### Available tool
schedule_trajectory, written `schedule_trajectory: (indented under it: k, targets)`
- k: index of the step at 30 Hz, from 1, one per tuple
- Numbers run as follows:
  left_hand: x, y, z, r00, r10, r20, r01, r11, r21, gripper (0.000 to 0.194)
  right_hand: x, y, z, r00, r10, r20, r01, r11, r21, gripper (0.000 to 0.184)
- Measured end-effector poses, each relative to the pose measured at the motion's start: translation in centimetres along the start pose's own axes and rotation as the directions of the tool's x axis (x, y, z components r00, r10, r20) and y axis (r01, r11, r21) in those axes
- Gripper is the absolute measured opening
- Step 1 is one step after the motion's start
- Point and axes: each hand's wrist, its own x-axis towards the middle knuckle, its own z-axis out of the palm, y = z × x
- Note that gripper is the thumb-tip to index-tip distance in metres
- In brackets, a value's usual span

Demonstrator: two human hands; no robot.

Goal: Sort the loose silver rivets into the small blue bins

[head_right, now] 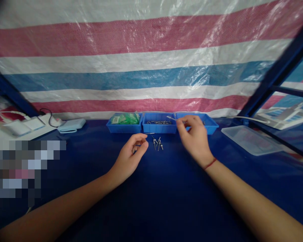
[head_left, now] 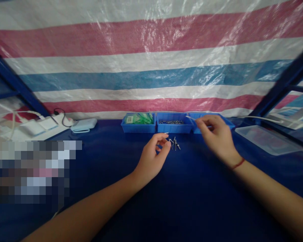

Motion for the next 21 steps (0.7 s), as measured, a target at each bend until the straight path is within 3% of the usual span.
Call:
schedule_trajectory:
  k: [3,5,9,12,16,21]
  targets:
    - [0.1,-0.2,-0.2,0.992,0.104,0.066,-0.112,0.984,0.140,0.018,2.0,2.9,-1.2,0.989,0.032,-0.146,-0.072,0.959,-0.274,0.018]
    - [0.5,-0.2,-0.5,0.965,0.219,0.146,-0.252,0.930,0.269,0.023,2.5,4.2,-1.4,0.982,0.033,-0.185,-0.097,0.933,-0.348,0.019]
    - [1.6,-0.2,-1.0,0.855,0.338,0.394,-0.506,0.710,0.489,0.034,2.0,4.5,-0.6,0.983,0.003,-0.186,-0.073,0.924,-0.374,0.030]
    - [2.0,-0.5,-1.1,0.779,0.299,0.550,-0.602,0.602,0.525,0.039,1.2,3.2,0.2,0.987,-0.128,-0.098,0.086,0.934,-0.347,0.024]
    - [1.8,-1.2,-0.9,0.776,0.157,0.611,-0.572,0.582,0.578,0.039,0.1,1.2,0.8,0.961,-0.273,0.031,0.271,0.922,-0.276,0.018]
    - [1.6,-1.4,-0.9,0.802,0.207,0.560,-0.555,0.605,0.571,0.034,-1.1,-0.2,1.1,0.929,-0.321,0.186,0.346,0.931,-0.120,0.012]
